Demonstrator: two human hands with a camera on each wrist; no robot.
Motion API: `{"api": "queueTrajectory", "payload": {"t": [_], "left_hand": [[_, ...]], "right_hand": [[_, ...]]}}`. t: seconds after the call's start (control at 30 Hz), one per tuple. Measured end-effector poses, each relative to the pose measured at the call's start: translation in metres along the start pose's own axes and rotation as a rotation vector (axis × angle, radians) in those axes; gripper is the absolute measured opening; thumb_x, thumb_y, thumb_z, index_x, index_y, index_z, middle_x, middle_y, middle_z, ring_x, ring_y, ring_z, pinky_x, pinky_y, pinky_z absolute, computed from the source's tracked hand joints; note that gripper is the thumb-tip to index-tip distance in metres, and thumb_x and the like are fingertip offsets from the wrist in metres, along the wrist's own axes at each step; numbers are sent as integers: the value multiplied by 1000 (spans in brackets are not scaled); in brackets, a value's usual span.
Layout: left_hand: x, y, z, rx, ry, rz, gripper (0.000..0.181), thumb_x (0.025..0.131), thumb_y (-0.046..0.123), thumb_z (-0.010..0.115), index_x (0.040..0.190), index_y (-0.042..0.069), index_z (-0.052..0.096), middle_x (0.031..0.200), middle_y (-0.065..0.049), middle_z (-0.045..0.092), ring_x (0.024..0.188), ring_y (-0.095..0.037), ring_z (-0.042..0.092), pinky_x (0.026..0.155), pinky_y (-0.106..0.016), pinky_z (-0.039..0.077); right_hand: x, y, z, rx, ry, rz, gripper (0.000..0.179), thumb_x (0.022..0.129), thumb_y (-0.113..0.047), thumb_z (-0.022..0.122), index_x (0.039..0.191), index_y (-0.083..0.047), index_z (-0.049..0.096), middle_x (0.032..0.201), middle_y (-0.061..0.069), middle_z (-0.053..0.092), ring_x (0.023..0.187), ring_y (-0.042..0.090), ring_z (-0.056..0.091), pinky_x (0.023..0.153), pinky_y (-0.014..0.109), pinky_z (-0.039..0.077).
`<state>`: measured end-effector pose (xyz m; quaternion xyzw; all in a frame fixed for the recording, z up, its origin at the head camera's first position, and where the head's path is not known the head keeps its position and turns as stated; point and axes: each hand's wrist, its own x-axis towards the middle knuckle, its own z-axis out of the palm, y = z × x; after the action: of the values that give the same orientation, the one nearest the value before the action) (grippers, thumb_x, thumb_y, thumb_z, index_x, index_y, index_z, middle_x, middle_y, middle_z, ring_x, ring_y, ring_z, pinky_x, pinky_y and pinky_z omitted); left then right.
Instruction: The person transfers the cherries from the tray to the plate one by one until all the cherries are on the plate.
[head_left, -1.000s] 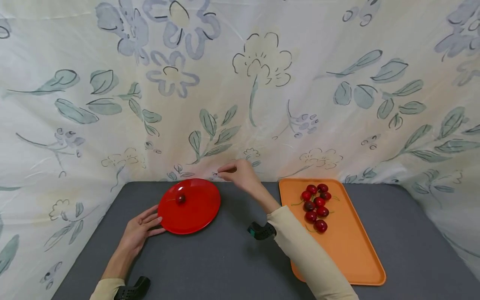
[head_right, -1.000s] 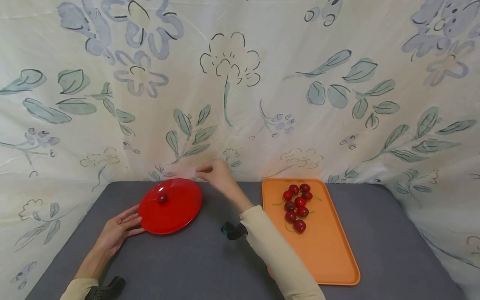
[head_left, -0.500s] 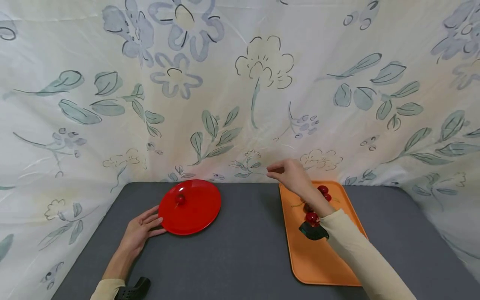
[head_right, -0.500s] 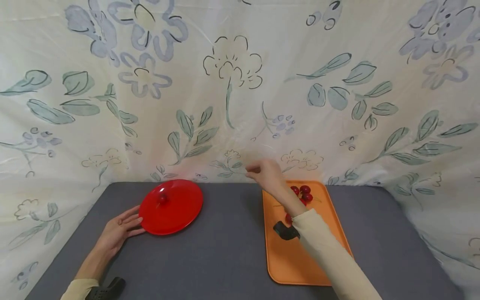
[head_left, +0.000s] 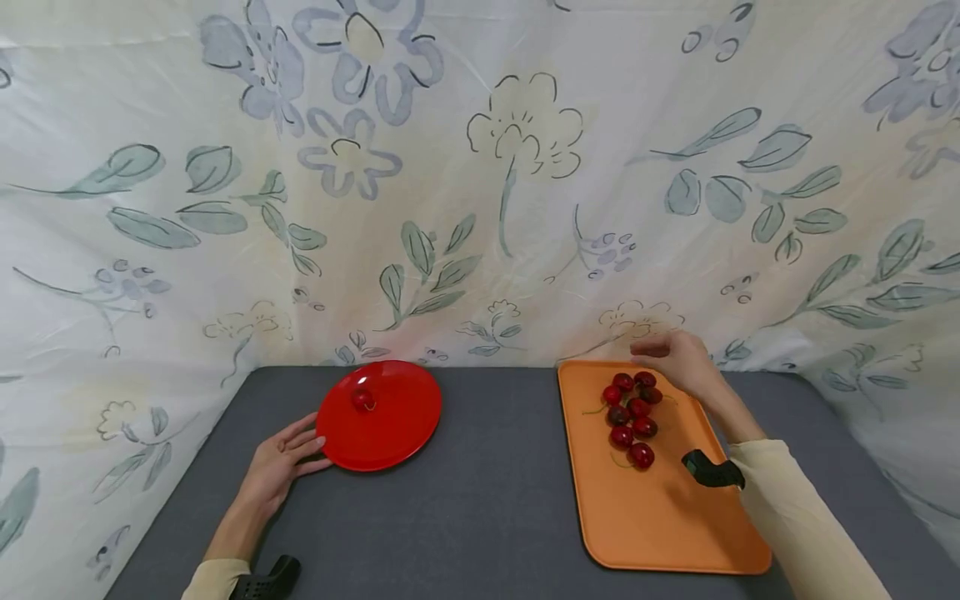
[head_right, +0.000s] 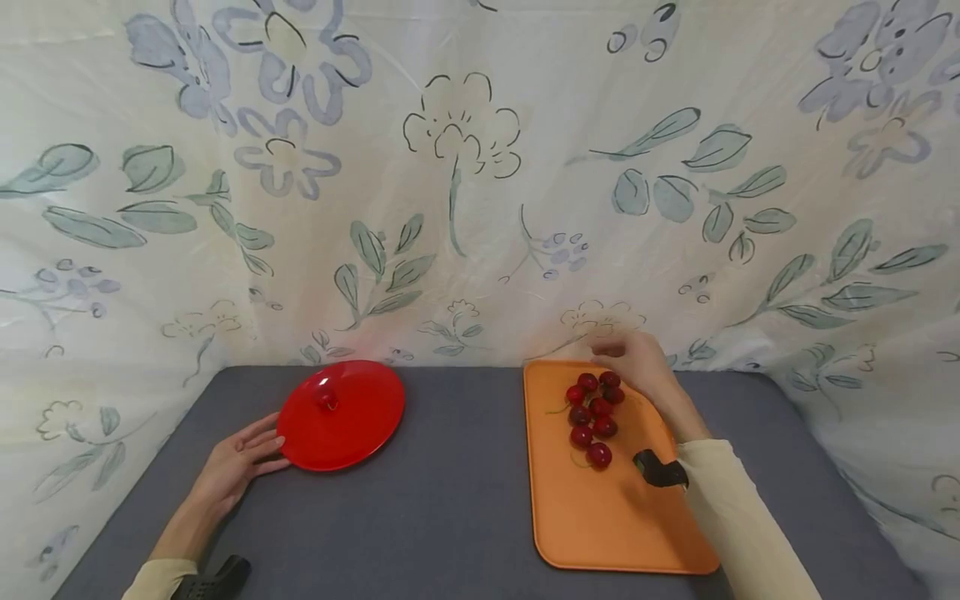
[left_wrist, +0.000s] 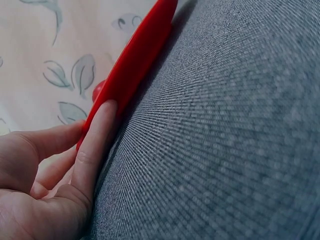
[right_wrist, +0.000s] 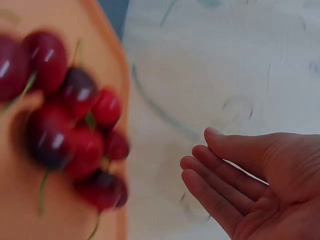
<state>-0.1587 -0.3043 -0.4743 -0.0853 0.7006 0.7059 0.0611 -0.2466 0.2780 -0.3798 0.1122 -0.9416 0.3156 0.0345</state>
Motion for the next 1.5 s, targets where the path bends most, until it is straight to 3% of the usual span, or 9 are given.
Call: {"api": "queueTrajectory", "payload": {"t": [0.27,0.5,0.77,1.1,1.5], "left_hand": [[-2,-1,0,-1,-6,8,64,98,10,60,152,-1,28,107,11,67,95,-8,69,82,-34,59],[0,-2,-2,5,-8,15,64,99,13,59,152,-1,28,108,13,66,96,-7,68,83,-34,59],[1,-1,-2,15,6,9,64,99,14,60,153,0,28,109,12,66,97,-7,68,83,-34,59],[2,-1,-2,18,-4,10,64,99,14,59,153,0,28,110,12,66,97,-7,68,83,-35,58],[3,1,-2,8,10,-28,66,99,13,60,154,2,26,116,5,64,96,-9,68,85,-35,58]], "right_hand": [[-15,42,-5,2,-47,105,32,94,-8,65,119,12,64,112,29,66,102,45,63,82,53,56],[-25,58,0,-43,-115,85,26,91,0,66,112,13,67,104,27,69,91,39,67,71,45,60],[-29,69,12,-73,-104,56,19,85,4,70,102,12,71,95,23,71,84,35,68,67,41,59],[-33,79,17,-139,-46,63,12,84,-4,75,94,3,76,89,15,73,86,37,66,72,49,56],[-38,81,14,-117,-49,63,8,84,-7,76,89,-1,78,86,12,73,82,31,65,63,38,55]]}}
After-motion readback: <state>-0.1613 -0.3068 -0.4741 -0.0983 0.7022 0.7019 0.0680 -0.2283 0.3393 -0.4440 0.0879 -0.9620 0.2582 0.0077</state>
